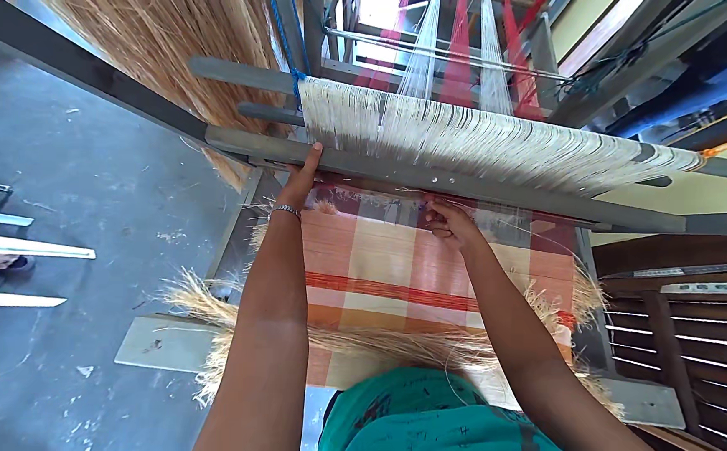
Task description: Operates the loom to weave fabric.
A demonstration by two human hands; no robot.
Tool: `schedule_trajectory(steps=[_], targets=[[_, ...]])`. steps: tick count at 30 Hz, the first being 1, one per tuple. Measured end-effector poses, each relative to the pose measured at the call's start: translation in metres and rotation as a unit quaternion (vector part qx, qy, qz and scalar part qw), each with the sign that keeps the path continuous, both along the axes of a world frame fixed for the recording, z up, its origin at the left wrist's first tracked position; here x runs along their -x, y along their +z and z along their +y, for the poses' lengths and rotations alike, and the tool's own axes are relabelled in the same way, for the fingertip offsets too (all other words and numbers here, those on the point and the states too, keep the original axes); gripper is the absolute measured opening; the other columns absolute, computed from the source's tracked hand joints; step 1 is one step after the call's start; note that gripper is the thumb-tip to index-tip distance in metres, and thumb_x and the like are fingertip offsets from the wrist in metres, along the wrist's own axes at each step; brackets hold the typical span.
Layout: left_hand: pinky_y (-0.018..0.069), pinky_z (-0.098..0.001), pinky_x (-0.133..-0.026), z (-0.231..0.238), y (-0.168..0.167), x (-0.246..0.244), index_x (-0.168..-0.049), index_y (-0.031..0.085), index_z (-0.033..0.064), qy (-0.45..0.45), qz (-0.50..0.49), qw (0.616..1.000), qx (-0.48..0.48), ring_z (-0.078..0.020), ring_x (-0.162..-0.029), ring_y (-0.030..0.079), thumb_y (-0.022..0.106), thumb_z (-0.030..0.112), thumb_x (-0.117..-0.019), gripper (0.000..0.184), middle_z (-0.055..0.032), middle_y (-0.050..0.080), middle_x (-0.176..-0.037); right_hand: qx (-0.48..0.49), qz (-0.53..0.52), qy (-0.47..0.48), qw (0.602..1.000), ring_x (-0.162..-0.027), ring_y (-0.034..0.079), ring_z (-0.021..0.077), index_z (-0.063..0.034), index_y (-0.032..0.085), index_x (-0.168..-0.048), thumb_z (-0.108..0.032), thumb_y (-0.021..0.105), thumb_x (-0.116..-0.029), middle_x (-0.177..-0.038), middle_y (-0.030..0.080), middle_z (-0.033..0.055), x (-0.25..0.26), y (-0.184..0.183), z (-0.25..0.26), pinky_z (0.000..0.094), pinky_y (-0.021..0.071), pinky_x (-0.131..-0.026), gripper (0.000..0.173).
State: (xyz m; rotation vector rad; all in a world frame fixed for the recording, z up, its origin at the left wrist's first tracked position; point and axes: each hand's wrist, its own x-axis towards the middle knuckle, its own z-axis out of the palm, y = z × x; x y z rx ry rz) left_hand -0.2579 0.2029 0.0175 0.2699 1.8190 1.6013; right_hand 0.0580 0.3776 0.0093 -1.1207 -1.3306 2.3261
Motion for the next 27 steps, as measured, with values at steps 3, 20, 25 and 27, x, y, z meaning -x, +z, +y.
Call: schedule_trajectory(steps=[3, 20, 25, 27], targets=[[0.0652, -0.0396, -0.075, 0.001, -0.002, 0.0, -0.162, -0.001, 0.0095, -0.004, 0.006, 1.0, 0.013, -0.0263, -0.096, 0.074, 0.055, 0.071, -0.0943, 0.108, -0.0229, 0.055, -0.143, 0.094, 0.04, 0.013, 0.995, -0.04, 0.033, -0.0018, -0.0121, 0.058, -0.119, -0.022, 0.047, -0.1089, -0.076, 0.056, -0.0027, 0.005, 0.004, 0.007, 0.0117, 0.0292, -0.036, 0.018], [0.0597, -0.0318, -0.078, -0.094, -0.032, 0.051, -0.153, 0.018, 0.0063, 0.049, 0.172, 0.984, -0.01, -0.0108, -0.089, 0.069, 0.058, 0.041, -0.103, 0.073, -0.0076, 0.061, -0.122, -0.286, -0.152, -0.148, 0.934, -0.085, 0.065, 0.0106, -0.0074, 0.061, -0.135, -0.022, 0.047, -0.1088, -0.112, 0.071, 0.0068, -0.196, 0.005, 0.054, 0.0305, 0.0546, -0.076, 0.033], [0.0591, -0.0341, -0.082, -0.062, -0.027, 0.014, -0.16, 0.01, 0.0154, 0.049, 0.123, 0.991, 0.021, -0.0135, -0.097, 0.068, 0.065, 0.021, -0.1009, 0.08, -0.0115, 0.055, -0.137, -0.473, -0.467, -0.206, 0.718, -0.137, 0.048, 0.0475, -0.0017, 0.05, -0.148, -0.032, 0.042, -0.1092, -0.146, 0.052, 0.028, -0.242, -0.006, 0.108, 0.0688, 0.0361, -0.11, 0.049], [0.0591, -0.0341, -0.079, -0.057, -0.037, 0.017, -0.158, 0.011, 0.0182, 0.096, 0.094, 0.991, -0.025, -0.0127, -0.093, 0.067, 0.065, 0.016, -0.1, 0.079, -0.008, 0.058, -0.129, -0.44, -0.536, -0.147, 0.706, -0.133, 0.051, 0.05, -0.0053, 0.052, -0.147, -0.039, 0.041, -0.1093, -0.14, 0.058, 0.0284, -0.241, -0.015, 0.107, 0.0746, 0.0325, -0.108, 0.052]])
